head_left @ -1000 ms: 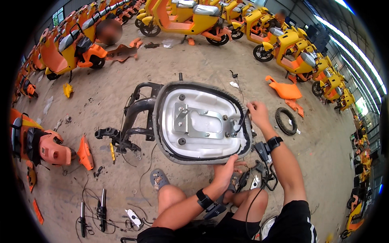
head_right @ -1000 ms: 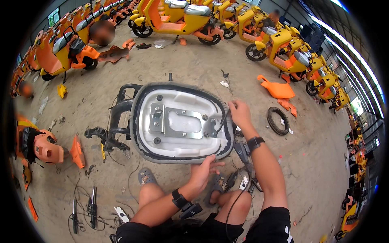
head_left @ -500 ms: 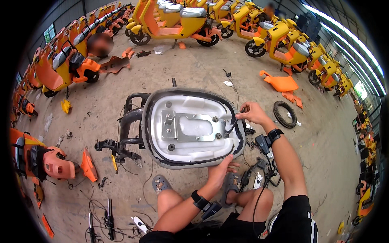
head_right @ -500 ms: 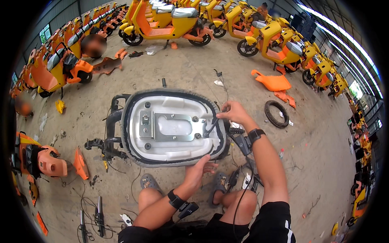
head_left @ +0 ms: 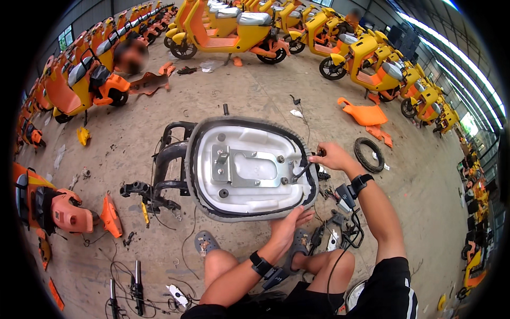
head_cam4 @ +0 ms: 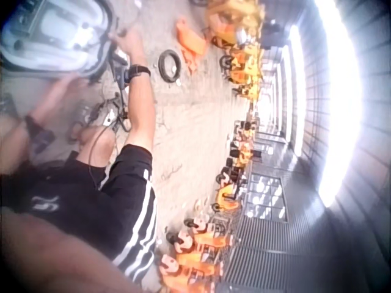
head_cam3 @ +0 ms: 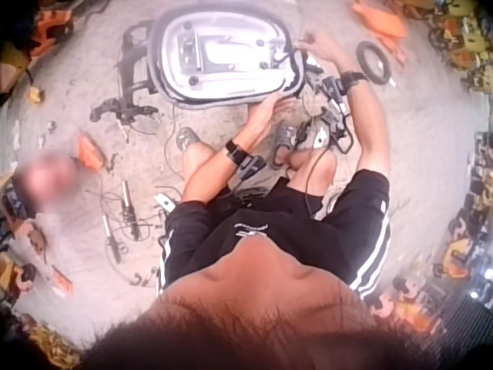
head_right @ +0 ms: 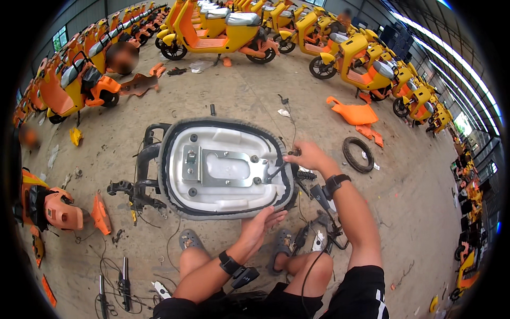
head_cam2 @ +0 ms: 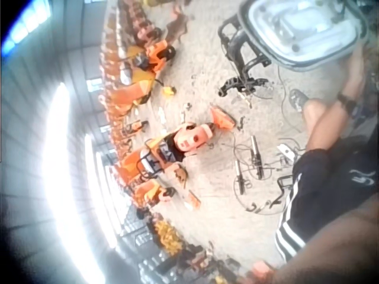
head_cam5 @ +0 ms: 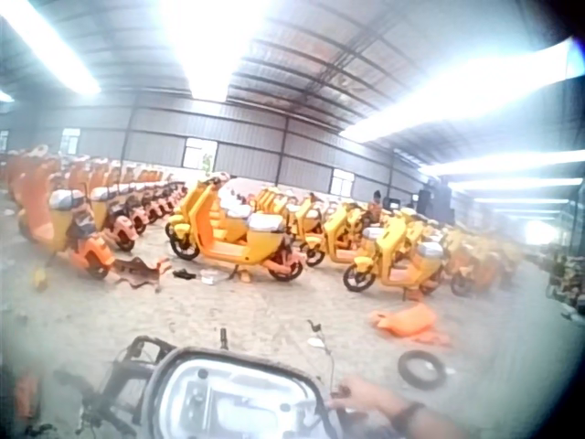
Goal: The person works on the internal assembly of a scooter seat bucket by hand, fitting a small black cable and a metal bracket into position and securing them.
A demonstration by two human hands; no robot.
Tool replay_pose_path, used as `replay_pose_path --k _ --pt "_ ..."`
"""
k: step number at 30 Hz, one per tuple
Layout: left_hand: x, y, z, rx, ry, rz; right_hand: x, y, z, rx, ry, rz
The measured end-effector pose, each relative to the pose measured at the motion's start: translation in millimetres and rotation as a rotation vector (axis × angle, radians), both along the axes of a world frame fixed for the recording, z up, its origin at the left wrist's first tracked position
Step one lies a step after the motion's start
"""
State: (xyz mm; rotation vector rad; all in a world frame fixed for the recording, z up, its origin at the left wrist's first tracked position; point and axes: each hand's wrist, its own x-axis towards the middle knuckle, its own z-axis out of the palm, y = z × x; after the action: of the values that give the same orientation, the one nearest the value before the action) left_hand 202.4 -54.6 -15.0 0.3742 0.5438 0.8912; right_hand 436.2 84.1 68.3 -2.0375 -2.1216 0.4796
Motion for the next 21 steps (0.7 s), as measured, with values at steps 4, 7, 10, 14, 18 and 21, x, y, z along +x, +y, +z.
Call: replay_pose_path --k 4,7,10,14,18,21 --pt "2 -3 6 -0.027 -0.052 0.03 0 -9 -3 0.032 -0.057 -0.038" --pt "3 -4 6 -0.025 -0.086 0.053 0 -13 -3 0.019 -0.096 -0.063" --pt "0 -4 12 -0.029 -0.098 0.076 -9 -22 1 0.038 -0.137 -0.077" --pt "-1 -6 12 -0.058 -0.096 0.069 -2 -35 -9 0.082 -0.134 -0.123" --pt "5 -3 -3 -0.04 -0.112 0.066 0 -46 -9 0.068 -0.124 -0.166" --pt "5 -3 -2 -0.042 -0.077 0.069 -4 -53 -10 0.076 -0.155 -0.211"
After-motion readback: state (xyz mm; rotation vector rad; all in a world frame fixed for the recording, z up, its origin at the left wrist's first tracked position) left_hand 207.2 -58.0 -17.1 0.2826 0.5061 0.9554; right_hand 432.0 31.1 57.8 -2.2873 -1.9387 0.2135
